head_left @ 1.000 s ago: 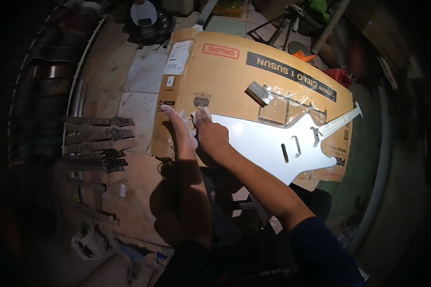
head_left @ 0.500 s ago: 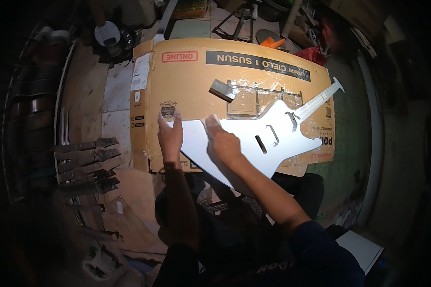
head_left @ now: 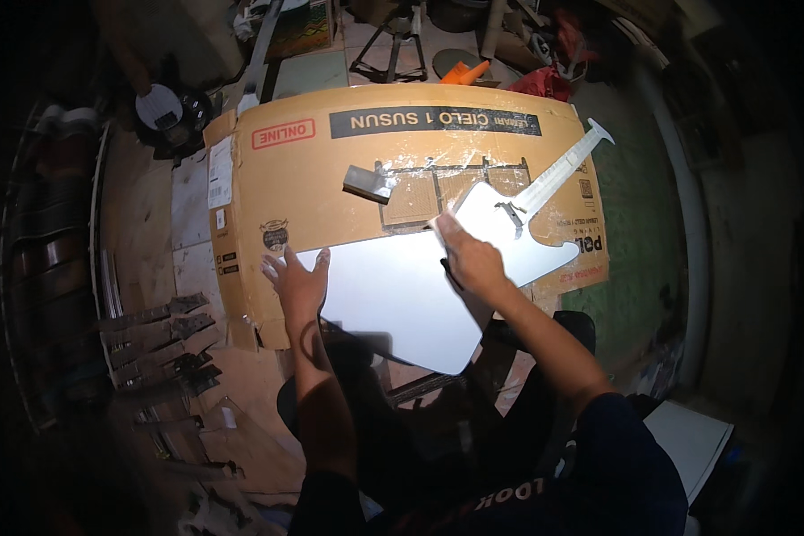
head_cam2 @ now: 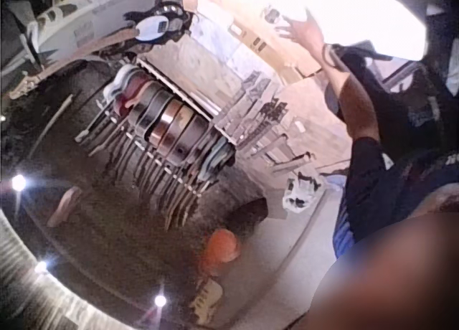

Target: The person sits on the floor and sands a white guitar body using a sanding block. They systematically rub the block across the body and neck of the guitar, occasionally pausing to wipe the surface with a cloth.

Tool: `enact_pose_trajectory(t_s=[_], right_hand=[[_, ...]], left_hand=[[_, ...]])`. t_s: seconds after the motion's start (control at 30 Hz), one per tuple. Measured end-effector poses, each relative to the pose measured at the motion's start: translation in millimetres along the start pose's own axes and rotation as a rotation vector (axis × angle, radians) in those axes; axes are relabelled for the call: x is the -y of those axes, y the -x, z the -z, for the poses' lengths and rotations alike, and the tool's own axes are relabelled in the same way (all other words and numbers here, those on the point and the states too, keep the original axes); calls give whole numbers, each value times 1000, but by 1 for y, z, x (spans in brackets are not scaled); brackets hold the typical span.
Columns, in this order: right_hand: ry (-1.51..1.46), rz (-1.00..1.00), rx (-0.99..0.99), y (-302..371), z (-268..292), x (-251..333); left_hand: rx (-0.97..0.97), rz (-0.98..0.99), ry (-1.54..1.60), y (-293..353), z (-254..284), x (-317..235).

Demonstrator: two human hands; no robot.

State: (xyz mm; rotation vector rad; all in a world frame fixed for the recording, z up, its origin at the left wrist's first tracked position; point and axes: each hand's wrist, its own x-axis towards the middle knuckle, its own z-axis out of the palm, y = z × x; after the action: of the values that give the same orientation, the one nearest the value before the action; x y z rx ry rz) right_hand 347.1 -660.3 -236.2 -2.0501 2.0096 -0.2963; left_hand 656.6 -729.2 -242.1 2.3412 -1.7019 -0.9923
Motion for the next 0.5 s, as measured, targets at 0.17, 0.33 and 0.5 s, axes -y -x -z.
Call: enact_pose_trajectory(t_s=[0.17, 0.33, 0.5], right_hand=[[1, -16, -263, -18, -13, -39], [-8, -107, -10, -17, 7, -17], [22, -376, -89, -49, 14, -33]], left_hand=[[-11, -23, 15, -1, -2, -3], [-23, 13, -21, -4, -4, -1], [-13, 0, -27, -5, -6, 1]])
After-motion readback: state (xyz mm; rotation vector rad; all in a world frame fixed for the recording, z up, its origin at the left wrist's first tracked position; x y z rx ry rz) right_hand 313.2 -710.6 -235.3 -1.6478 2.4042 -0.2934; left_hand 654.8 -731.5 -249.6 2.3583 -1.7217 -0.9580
